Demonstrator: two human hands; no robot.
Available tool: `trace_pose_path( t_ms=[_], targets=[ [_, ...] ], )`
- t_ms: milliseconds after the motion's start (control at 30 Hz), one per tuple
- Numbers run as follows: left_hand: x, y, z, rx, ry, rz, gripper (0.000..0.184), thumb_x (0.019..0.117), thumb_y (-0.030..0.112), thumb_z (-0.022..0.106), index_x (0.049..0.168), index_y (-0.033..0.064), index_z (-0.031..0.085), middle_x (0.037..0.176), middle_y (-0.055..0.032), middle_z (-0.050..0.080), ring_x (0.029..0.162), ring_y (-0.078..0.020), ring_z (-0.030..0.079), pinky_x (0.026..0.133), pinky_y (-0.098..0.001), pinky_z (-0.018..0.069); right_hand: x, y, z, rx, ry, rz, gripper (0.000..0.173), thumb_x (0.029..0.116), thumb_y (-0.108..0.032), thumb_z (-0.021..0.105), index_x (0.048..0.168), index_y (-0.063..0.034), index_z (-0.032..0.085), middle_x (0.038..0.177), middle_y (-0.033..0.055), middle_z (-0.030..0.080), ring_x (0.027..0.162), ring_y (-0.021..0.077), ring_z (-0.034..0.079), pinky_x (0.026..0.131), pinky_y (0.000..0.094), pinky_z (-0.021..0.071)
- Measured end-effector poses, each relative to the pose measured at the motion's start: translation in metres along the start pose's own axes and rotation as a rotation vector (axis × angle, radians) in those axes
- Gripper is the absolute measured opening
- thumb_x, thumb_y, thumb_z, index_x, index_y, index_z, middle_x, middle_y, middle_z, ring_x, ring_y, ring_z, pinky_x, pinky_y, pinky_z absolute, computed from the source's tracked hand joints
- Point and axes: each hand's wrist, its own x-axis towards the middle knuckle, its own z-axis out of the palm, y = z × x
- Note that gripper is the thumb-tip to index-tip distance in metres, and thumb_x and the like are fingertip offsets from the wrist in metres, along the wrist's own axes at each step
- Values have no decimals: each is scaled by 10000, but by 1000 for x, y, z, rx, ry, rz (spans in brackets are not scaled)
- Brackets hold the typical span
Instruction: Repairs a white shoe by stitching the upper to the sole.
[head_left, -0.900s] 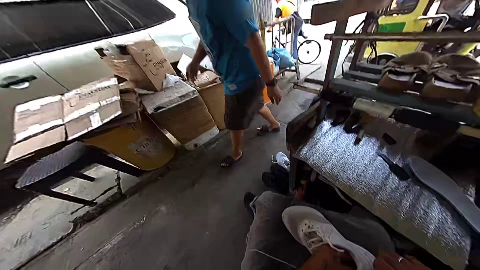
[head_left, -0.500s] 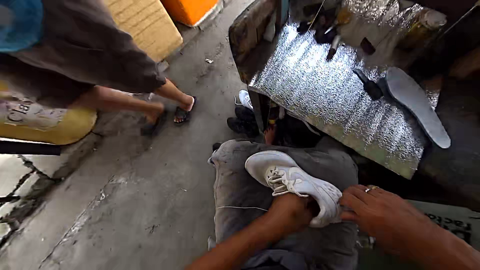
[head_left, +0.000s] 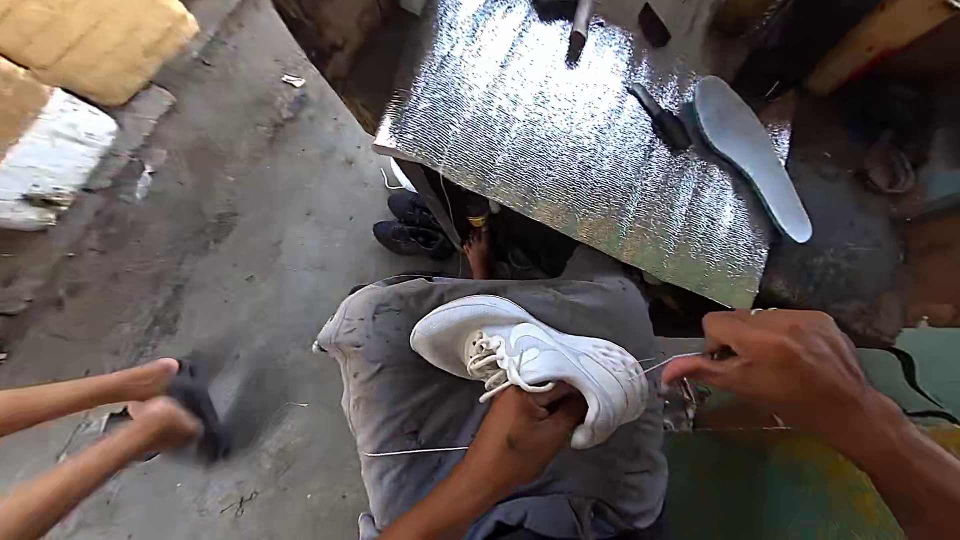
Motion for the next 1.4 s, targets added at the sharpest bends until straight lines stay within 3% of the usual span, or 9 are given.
trace_pose_path(
  t_ms=[167, 300, 433, 567, 733, 867, 1033, 1133, 1400],
  targets=[
    [0, -8, 0, 78, 2, 98, 142, 966, 85, 640, 921, 89, 775, 889, 68, 745, 854, 52, 676, 798, -171, 578, -29, 5, 23, 271, -40, 83, 760, 863, -827, 495, 653, -102, 583, 521, 47, 509, 482, 202, 521, 538, 455, 461],
    [0, -9, -2, 140, 50, 112, 159, 933, 47, 617, 875, 77, 762, 863, 58, 737, 831, 62, 664, 783, -153, 561, -48, -3, 49, 803, -89, 4, 585, 873, -718, 638, 730, -158, 547, 616, -46, 510, 615, 33, 504, 841, 295, 440],
    [2, -6, -1, 136, 58, 83, 161, 924, 50, 620, 838, 85, 751, 813, 77, 720, 777, 77, 645, 737, -138, 548, -40, -25, 43, 847, 121, 42, 217, 1009, -372, 663, 1048, -164, 711, 918, -24, 653, 812, 7, 599, 729, 177, 517],
    [-3, -9, 3, 221, 79, 123, 163, 931, 61, 618, 842, 85, 753, 817, 54, 724, 791, 52, 659, 751, -160, 556, -21, -46, 47, 613, 146, 57, 194, 1036, -296, 597, 1067, -196, 760, 1088, 34, 698, 851, 111, 642, 724, 330, 530],
    [-49, -45, 12, 554, 186, 431, 82, 901, 153, 684, 877, 86, 725, 879, -85, 746, 902, -127, 716, 857, -277, 576, -49, -46, 20, 1303, -64, 60, 219, 1076, -349, 533, 1025, -164, 638, 969, -78, 674, 772, -54, 611, 645, 111, 511],
    [-80, -59, 8, 357, -13, 218, 208, 909, 179, 732, 993, -11, 737, 981, -135, 753, 1021, -116, 702, 971, -245, 511, -85, -41, 41, 1613, -178, 149, 182, 1030, -342, 622, 1155, -232, 695, 952, -101, 676, 699, -67, 585, 589, 92, 483],
    [-82, -72, 9, 327, -27, 280, 234, 918, 202, 736, 1036, 1, 733, 1024, -118, 750, 1066, -92, 685, 991, -219, 495, -87, -86, 47, 976, 107, 369, 165, 1010, -255, 657, 1010, -137, 773, 950, -15, 662, 813, -59, 592, 698, 75, 491],
    [-76, -69, 14, 268, 60, 324, 230, 912, 204, 741, 1028, 6, 726, 1013, -95, 746, 1070, -42, 669, 989, -174, 484, -82, -106, 48, 536, 264, 323, 178, 1015, -248, 633, 1021, -111, 745, 883, 78, 596, 835, 104, 567, 755, 189, 460],
    [-77, -51, 25, 515, 129, 350, 147, 907, 201, 706, 933, 60, 738, 921, -90, 750, 974, -99, 702, 925, -217, 522, -74, -105, 50, 425, 347, 348, 189, 994, -192, 638, 988, -67, 779, 872, 109, 634, 791, 96, 590, 699, 154, 478]
  ],
)
